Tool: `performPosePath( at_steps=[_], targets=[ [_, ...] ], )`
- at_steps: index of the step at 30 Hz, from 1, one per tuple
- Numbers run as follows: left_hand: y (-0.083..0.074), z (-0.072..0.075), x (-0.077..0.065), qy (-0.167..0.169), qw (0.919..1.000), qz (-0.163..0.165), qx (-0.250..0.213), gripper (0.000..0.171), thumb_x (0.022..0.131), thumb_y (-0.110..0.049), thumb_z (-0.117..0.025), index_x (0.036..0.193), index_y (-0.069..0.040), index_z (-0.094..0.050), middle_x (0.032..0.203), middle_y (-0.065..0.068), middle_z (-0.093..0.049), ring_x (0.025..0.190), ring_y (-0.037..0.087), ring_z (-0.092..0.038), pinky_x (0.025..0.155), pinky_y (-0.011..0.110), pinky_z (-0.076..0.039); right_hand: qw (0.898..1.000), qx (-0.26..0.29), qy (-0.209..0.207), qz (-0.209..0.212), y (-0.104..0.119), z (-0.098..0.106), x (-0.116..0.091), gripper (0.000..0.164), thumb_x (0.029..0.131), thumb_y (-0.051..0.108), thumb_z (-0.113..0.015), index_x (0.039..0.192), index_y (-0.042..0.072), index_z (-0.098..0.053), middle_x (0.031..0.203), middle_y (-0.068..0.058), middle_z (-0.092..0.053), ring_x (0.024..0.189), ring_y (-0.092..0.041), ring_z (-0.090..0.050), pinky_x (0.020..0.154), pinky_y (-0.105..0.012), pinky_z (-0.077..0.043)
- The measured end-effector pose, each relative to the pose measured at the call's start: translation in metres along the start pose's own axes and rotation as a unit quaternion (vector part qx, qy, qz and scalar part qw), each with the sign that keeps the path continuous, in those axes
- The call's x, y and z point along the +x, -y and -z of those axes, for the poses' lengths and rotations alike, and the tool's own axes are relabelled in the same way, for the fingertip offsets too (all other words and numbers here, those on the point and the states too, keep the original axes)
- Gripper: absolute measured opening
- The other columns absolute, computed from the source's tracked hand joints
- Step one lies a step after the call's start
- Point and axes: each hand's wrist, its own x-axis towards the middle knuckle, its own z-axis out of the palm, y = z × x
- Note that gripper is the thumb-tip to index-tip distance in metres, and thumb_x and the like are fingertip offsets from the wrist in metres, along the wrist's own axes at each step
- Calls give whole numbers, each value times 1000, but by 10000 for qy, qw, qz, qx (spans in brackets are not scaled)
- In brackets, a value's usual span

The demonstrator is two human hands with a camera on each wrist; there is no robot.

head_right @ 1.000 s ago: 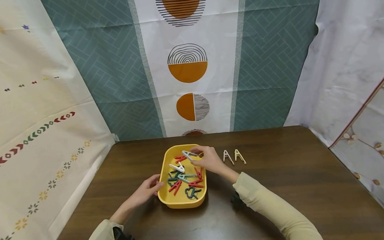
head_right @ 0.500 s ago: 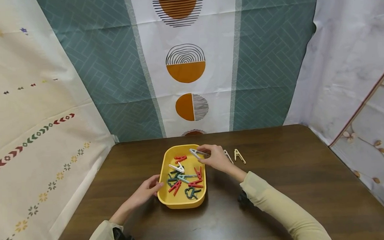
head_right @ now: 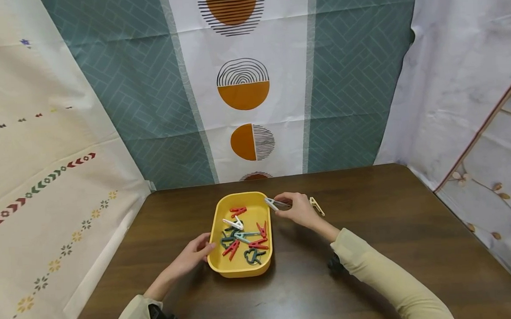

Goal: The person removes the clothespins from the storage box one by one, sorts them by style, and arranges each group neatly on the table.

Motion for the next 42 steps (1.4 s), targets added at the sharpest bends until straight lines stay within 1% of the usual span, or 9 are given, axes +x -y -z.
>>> performPosePath(
  at_steps=[3,9,14,17,19,24,30,37,42],
  targets=[
    [0,0,0,14,10000,20,-7,57,92,-36,-51,134,-1,-37,94,13,-57,76,17,-54,69,27,-50,9999,-40,-50,-95,-4,3,-2,33,73,19,-76,104,17,-65,97,-2,-69,88,-16,-64,74,-33,-52],
    [-3,2,-2,29,10000,90,-29,57,92,-34,-51,135,0,-36,93,11,-56,76,16,-54,71,31,-51,9999,-26,-94,-102,-14,9,-7,35,72,18,-77,104,15,-65,96,-5,-69,84,-24,-65,69,-29,-51],
    [-20,3,-11,142,9998,110,-104,55,93,-28,-50,135,4,-34,94,14,-57,76,17,-54,74,37,-51,9998,-71,-112,-159,-20,13,-12,36,71,19,-78,105,13,-65,96,-9,-69,84,-27,-65,69,-30,-51],
    [-29,4,-16,191,9997,134,-77,54,94,-27,-50,135,5,-34,93,14,-56,76,19,-55,74,37,-50,9996,-68,-91,-262,-23,15,-15,36,71,19,-78,105,13,-65,97,-11,-69,86,-27,-66,71,-32,-52],
    [-32,3,-18,196,9997,147,-71,54,94,-27,-50,134,5,-34,93,14,-56,77,21,-55,74,36,-50,9995,-47,-74,-311,-24,17,-17,37,72,19,-77,105,13,-65,98,-11,-68,87,-28,-65,72,-33,-52],
    [-31,3,-17,203,9996,117,-149,55,94,-27,-50,134,5,-34,93,15,-56,77,22,-55,72,35,-49,9990,-84,-144,-404,-29,22,-20,37,72,20,-77,106,14,-65,98,-9,-68,88,-27,-65,73,-36,-53],
    [-28,4,-15,216,9995,116,-184,54,94,-27,-49,135,5,-33,95,17,-57,74,16,-54,73,36,-50,9980,-254,-285,-505,-35,26,-23,39,71,24,-78,106,13,-66,98,-9,-69,86,-26,-66,67,-32,-52],
    [-33,4,-17,225,9996,115,-156,53,95,-25,-48,135,5,-33,96,19,-57,74,15,-54,71,35,-49,9955,-474,-372,-727,-43,31,-26,38,71,19,-78,105,10,-65,97,-9,-69,87,-25,-65,67,-32,-50],
    [-26,4,-13,238,9995,131,-186,51,95,-25,-48,135,5,-34,96,19,-57,74,16,-54,71,35,-50,9940,-664,-444,-748,-49,33,-28,38,70,17,-78,105,9,-65,98,-11,-69,88,-26,-66,69,-35,-51]
  ],
)
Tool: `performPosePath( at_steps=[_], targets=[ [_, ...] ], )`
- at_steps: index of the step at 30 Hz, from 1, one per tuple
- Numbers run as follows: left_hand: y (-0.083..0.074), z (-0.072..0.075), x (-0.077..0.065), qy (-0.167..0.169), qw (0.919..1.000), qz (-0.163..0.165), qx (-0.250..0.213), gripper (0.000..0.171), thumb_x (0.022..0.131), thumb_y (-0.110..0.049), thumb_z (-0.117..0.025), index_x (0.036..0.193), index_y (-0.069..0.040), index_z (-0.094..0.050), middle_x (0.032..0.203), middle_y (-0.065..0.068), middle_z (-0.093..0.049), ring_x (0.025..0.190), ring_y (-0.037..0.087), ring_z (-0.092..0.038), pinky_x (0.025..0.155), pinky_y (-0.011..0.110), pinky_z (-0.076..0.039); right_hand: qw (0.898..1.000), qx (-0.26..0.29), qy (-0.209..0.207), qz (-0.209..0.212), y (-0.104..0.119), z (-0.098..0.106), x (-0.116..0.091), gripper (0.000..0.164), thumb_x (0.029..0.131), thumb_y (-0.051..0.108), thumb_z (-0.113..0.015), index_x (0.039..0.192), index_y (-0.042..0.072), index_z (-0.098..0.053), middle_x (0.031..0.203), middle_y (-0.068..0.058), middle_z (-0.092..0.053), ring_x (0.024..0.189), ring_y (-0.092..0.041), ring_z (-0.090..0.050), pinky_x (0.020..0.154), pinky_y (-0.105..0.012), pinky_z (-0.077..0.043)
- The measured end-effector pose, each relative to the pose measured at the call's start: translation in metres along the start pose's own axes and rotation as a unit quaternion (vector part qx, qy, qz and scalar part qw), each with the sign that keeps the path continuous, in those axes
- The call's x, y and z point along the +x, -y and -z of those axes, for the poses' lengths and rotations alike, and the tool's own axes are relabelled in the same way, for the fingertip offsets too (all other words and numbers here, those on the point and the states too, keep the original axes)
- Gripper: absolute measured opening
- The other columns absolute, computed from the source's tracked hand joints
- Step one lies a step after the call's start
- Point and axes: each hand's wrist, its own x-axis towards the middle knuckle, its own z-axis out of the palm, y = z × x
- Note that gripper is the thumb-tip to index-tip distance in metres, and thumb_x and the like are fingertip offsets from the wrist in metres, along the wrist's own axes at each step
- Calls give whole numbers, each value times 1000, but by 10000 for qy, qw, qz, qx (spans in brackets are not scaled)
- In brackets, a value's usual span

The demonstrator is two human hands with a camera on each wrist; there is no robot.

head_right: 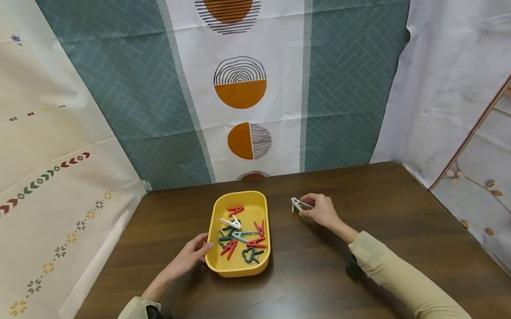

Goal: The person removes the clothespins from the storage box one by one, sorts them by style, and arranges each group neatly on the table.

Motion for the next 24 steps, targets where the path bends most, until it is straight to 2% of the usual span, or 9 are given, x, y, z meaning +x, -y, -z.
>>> performPosePath(
  at_steps=[8,13,16,19,24],
  targets=[
    [25,-2,15,-226,9997,85,-31,54,93,-31,-51,134,1,-36,94,12,-59,75,15,-56,71,32,-51,9991,-259,-276,-190,-7,5,-2,39,70,16,-78,105,7,-66,100,-13,-68,89,-29,-65,73,-42,-50],
    [22,-5,16,-504,9979,215,-330,53,91,-28,-55,131,2,-40,93,15,-61,73,15,-58,68,30,-52,9980,-362,-435,-270,-13,10,-1,37,71,15,-78,105,5,-66,100,-15,-68,89,-31,-65,72,-41,-50],
    [17,-7,15,-798,9938,406,-664,49,89,-24,-59,129,0,-42,91,16,-62,72,17,-59,65,30,-52,9976,-358,-499,-320,-15,13,0,37,70,15,-78,104,3,-65,97,-17,-68,85,-30,-65,66,-36,-51],
    [14,-9,15,-1001,9886,583,-966,47,88,-20,-60,127,-2,-43,90,15,-62,70,18,-58,62,28,-51,9969,-395,-579,-368,-17,15,0,37,70,15,-78,103,2,-65,95,-18,-68,83,-30,-65,64,-35,-49],
    [14,-10,14,-928,9818,734,-1484,42,90,-17,-57,124,1,-40,90,14,-59,69,16,-56,61,26,-49,9955,-487,-657,-488,-22,17,0,38,70,16,-78,103,2,-65,94,-18,-68,83,-31,-64,70,-41,-45]
  ],
)
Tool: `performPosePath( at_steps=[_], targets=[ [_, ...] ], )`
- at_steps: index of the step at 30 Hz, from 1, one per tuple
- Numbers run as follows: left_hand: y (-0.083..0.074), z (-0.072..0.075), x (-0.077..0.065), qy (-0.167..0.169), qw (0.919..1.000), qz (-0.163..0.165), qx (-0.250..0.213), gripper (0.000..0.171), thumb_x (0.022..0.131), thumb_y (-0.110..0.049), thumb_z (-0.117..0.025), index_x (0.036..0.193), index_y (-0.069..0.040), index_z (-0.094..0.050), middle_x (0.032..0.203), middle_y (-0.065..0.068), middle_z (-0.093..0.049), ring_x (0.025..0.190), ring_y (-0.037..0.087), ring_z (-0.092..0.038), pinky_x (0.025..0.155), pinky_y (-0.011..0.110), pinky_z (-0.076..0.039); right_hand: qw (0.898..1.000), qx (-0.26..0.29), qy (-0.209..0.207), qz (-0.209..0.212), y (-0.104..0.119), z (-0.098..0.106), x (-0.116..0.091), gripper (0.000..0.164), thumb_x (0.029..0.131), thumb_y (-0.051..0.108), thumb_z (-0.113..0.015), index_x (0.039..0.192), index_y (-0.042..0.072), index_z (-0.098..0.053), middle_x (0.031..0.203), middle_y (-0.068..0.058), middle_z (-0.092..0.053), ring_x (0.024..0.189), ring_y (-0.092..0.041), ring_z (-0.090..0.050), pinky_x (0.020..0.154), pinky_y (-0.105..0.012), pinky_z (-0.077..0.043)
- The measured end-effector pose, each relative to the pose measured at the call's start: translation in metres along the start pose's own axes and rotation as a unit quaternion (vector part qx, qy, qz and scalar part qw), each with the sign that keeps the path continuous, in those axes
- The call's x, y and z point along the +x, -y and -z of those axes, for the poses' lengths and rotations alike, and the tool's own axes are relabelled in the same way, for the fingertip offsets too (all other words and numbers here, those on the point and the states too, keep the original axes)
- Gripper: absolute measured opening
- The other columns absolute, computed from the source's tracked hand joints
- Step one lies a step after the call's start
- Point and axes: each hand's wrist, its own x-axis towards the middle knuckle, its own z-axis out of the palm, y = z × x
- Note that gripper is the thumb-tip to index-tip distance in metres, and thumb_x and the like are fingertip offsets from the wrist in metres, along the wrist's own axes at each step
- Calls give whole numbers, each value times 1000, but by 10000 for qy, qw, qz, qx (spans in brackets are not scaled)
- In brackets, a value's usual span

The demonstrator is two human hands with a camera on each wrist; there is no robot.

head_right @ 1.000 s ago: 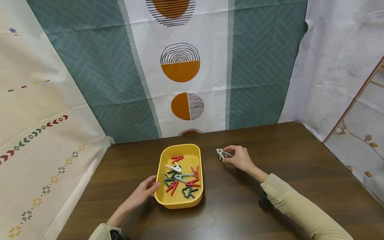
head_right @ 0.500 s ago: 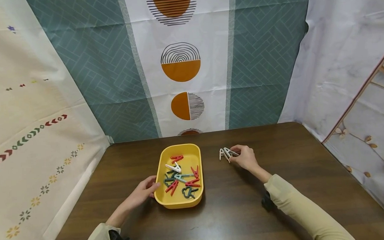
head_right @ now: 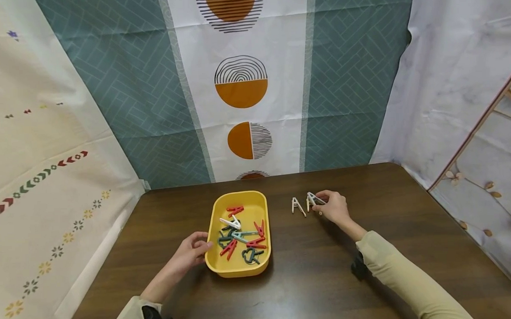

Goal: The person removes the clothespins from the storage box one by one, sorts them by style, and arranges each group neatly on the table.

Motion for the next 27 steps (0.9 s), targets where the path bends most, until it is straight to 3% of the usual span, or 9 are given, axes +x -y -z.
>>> performPosePath(
  at_steps=[8,18,27],
  targets=[
    [3,1,-1,280,9987,59,-423,40,91,-16,-53,122,3,-37,99,18,-59,74,17,-59,65,27,-50,9994,-175,-13,-314,-4,2,-1,39,71,18,-76,104,0,-64,96,-20,-68,84,-31,-63,68,-37,-44],
    [3,1,2,202,9959,283,-834,35,92,-13,-46,121,3,-37,90,10,-59,72,14,-60,63,27,-50,9979,-311,-97,-563,-9,5,-2,42,72,18,-75,106,-4,-62,99,-24,-66,87,-35,-61,70,-40,-44],
    [-4,2,-3,268,9949,333,-911,36,92,-13,-46,121,4,-37,88,8,-57,71,13,-57,63,26,-49,9975,-349,-144,-600,-19,9,-1,42,72,17,-75,104,-7,-62,98,-24,-65,87,-36,-61,74,-46,-43]
  ],
)
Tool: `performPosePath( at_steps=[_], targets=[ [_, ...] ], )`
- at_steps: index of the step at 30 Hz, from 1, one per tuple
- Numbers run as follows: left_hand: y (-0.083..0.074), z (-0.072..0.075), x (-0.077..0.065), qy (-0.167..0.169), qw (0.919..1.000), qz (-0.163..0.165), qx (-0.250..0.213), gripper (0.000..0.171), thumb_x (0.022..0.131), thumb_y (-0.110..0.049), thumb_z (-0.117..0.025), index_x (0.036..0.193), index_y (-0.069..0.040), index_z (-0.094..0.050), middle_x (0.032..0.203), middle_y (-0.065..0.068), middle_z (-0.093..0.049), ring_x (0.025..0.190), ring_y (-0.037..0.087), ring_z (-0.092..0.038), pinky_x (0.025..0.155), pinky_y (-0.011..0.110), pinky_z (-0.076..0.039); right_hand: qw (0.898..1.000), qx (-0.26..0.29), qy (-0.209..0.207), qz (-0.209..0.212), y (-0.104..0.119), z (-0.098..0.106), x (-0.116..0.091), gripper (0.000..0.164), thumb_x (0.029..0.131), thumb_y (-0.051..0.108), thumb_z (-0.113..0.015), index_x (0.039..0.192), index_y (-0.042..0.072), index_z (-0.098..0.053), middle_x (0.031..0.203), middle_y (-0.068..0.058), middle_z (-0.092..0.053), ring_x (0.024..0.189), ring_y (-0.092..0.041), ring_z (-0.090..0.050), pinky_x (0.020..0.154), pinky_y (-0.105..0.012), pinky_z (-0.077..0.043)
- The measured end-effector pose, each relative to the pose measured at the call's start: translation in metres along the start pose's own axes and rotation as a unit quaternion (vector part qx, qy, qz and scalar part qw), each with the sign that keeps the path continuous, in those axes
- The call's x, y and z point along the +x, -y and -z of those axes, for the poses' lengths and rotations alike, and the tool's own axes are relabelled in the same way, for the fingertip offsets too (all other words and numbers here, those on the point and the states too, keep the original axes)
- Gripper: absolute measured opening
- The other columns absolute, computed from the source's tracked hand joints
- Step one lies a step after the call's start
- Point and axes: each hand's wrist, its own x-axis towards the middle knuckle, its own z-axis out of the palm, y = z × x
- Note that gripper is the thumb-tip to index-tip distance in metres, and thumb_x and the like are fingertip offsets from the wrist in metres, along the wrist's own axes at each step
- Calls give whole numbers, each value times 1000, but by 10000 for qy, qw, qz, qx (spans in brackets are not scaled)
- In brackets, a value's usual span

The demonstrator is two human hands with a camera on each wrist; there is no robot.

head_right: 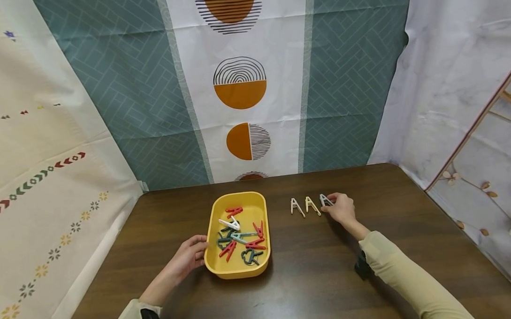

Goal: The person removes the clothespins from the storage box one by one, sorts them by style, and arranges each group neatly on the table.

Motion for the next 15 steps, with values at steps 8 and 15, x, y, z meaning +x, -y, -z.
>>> performPosePath(
  at_steps=[8,15],
  targets=[
    [7,2,5,-49,10000,-18,-32,35,92,-13,-46,120,4,-37,88,9,-57,70,14,-57,63,27,-49,9997,-77,26,-215,-1,1,-1,41,71,20,-76,101,-5,-63,94,-24,-65,81,-34,-60,66,-41,-44],
    [7,2,5,-23,10000,-37,-45,34,91,-14,-46,119,4,-38,90,9,-57,70,14,-57,63,26,-49,9994,-153,37,-312,-1,2,0,42,70,21,-77,101,-4,-63,93,-23,-64,79,-32,-59,63,-38,-44]
  ],
)
